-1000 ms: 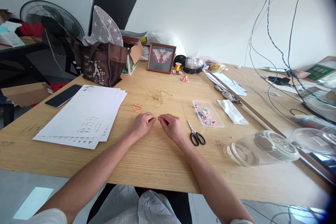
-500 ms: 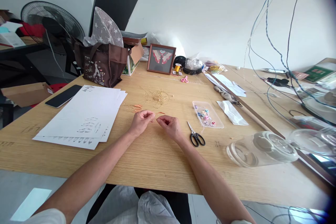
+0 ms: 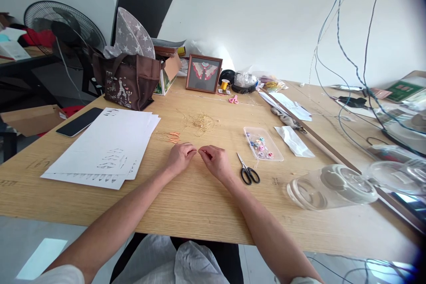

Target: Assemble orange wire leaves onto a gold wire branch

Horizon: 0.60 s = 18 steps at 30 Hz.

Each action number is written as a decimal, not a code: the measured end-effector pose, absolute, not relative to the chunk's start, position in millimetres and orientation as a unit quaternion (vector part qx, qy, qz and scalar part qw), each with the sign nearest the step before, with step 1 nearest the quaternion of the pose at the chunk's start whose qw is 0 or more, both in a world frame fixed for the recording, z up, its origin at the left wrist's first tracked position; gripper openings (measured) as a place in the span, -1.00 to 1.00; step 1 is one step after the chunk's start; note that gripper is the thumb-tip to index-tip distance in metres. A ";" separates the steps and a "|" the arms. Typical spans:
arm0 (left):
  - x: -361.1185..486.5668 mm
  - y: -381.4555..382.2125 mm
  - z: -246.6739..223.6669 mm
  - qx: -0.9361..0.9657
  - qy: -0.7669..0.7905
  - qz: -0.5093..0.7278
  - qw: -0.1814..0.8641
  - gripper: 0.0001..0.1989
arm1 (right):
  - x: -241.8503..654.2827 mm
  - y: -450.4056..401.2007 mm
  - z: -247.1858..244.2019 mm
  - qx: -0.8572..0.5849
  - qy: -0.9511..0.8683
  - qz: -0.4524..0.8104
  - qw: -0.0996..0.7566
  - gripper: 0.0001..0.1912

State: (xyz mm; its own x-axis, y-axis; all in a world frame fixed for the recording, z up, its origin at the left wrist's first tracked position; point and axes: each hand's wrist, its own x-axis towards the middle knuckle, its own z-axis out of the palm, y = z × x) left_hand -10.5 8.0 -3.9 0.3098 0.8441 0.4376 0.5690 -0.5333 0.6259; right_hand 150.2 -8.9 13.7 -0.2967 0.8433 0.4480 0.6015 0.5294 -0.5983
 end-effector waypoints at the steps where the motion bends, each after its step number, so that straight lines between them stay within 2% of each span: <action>1: -10.3 7.6 -3.5 0.807 0.425 0.371 0.173 -0.81 | 152.1 -7.1 14.4 -0.464 -0.778 0.176 0.384 -0.78; 4: -8.9 5.9 -1.5 0.819 0.387 0.377 0.194 -0.82 | 158.5 -0.1 14.7 -0.501 -0.725 0.255 0.398 -0.75; 9: -7.4 4.9 2.4 0.719 0.403 0.452 0.342 -0.82 | 162.1 5.9 12.2 -0.509 -0.673 0.362 0.396 -0.69; 13: -7.2 6.3 5.2 0.611 0.438 0.502 0.428 -0.82 | 155.3 1.2 12.4 -0.498 -0.689 0.351 0.393 -0.68; 18: -6.1 7.1 5.0 0.585 0.458 0.510 0.433 -0.78 | 146.5 -6.2 11.2 -0.476 -0.745 0.261 0.387 -0.74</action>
State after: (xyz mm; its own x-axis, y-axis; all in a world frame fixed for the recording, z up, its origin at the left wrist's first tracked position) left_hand -6.1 7.1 5.0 0.0587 0.9779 0.2005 0.0947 -0.2054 0.9741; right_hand 146.5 -6.2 11.2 -0.2480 0.9115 0.3280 0.5072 0.4107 -0.7577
